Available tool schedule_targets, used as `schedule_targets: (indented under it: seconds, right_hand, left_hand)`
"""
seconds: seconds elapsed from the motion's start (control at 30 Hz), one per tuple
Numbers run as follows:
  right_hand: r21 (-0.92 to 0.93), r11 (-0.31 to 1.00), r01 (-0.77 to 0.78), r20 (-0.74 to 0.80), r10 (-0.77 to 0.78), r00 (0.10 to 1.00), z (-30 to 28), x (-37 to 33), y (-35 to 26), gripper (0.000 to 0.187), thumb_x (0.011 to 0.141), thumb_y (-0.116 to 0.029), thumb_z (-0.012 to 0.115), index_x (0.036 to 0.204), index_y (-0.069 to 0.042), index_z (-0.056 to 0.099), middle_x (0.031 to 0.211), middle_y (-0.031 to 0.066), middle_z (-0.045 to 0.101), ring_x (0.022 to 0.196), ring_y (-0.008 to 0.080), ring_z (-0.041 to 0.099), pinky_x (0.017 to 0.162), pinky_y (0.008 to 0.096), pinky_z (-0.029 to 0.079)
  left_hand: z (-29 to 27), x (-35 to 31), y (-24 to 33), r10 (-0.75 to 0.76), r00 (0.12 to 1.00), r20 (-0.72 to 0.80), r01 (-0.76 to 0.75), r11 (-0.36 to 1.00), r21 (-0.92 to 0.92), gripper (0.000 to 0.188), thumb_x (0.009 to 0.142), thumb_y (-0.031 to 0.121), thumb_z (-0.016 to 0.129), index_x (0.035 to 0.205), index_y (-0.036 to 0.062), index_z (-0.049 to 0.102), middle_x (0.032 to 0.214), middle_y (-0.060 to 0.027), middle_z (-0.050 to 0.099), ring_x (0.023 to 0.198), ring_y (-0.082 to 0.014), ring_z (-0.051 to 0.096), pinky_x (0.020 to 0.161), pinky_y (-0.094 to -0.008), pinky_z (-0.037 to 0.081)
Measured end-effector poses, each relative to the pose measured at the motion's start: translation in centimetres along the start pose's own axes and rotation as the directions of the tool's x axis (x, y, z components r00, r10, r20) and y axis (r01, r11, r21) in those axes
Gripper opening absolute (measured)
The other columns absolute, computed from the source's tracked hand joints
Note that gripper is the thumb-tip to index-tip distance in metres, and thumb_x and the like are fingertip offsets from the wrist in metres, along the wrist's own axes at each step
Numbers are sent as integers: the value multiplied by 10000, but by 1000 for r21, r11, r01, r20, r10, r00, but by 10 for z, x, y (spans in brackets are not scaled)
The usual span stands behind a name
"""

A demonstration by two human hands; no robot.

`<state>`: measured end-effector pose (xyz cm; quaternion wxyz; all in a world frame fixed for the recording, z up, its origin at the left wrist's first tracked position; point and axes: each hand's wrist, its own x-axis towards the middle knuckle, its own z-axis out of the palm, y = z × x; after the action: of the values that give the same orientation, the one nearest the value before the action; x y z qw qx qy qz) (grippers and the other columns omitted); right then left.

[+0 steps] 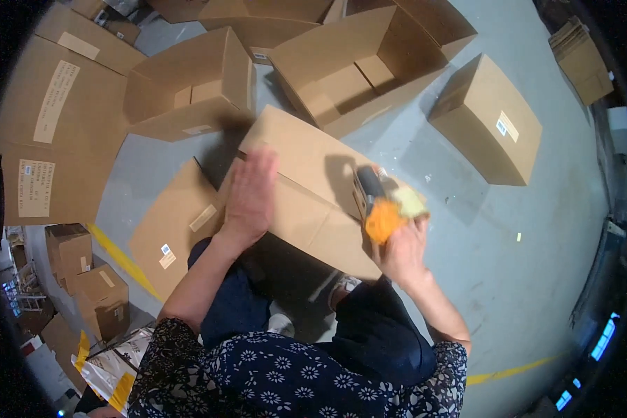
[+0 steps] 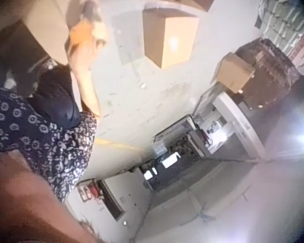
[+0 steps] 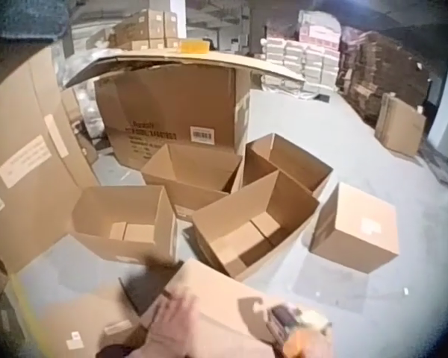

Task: The person assembles cardboard boxes by hand, then seals them with a tape dispenser for shipping.

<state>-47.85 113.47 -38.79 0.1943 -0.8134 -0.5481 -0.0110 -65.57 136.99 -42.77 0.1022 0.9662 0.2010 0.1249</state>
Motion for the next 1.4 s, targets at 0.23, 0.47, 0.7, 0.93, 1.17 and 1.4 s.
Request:
schedule_targets:
  seconds: [0.23,0.47,0.7,0.93,1.17,1.4]
  right_hand:
    - [856,94,-509,459,315,831,-41,11,32,359,892,-311,588,889,45,630,747,97,657,626,154,610,546,255,465]
    - [796,13,-605,604,42,796,-3,20,42,458,903,-396,581,806,49,633,629,85,632,456,134,594,393,226,459]
    - [819,49,-571,573,-61,817,2,15,45,396,892,-348,622,767,28,626,624,57,626,506,107,596,450,225,466]
    - [852,177,-493,512,-88,854,7,9,52,377,878,-319,650,731,27,614,622,15,599,593,59,536,535,227,439]
    - [839,161,-520,538,-102,837,2,11,50,362,862,-307,668,761,37,623,669,41,621,622,77,538,557,245,438]
    - [897,189,-401,433,-188,881,5,13,51,334,847,-275,679,779,48,631,729,99,640,649,146,572,591,272,451]
  left_hand:
    - [-1,2,-11,17,998,-56,-24,992,-122,489,786,45,449,1271,5,496,1354,-165,465,1313,-309,385,1099,-472,266]
    - [2,4,-3,21,997,-75,-34,984,-173,480,760,31,473,1238,4,516,1330,-172,483,1291,-316,409,1096,-463,284]
    - [-27,1,70,-364,904,226,363,370,-855,321,960,179,457,1208,-8,537,1124,-118,614,1024,-196,595,880,-338,476]
    - [-20,26,61,103,657,746,659,-559,-503,284,940,310,544,1035,57,629,917,-8,622,815,-82,516,693,-245,394]
    - [-21,27,61,102,620,778,684,-556,-472,307,940,311,551,1067,41,625,962,-33,618,841,-87,529,701,-234,413]
    - [-36,29,71,106,567,817,764,-438,-474,345,959,281,503,1095,-22,597,975,-77,616,908,-117,575,751,-251,484]
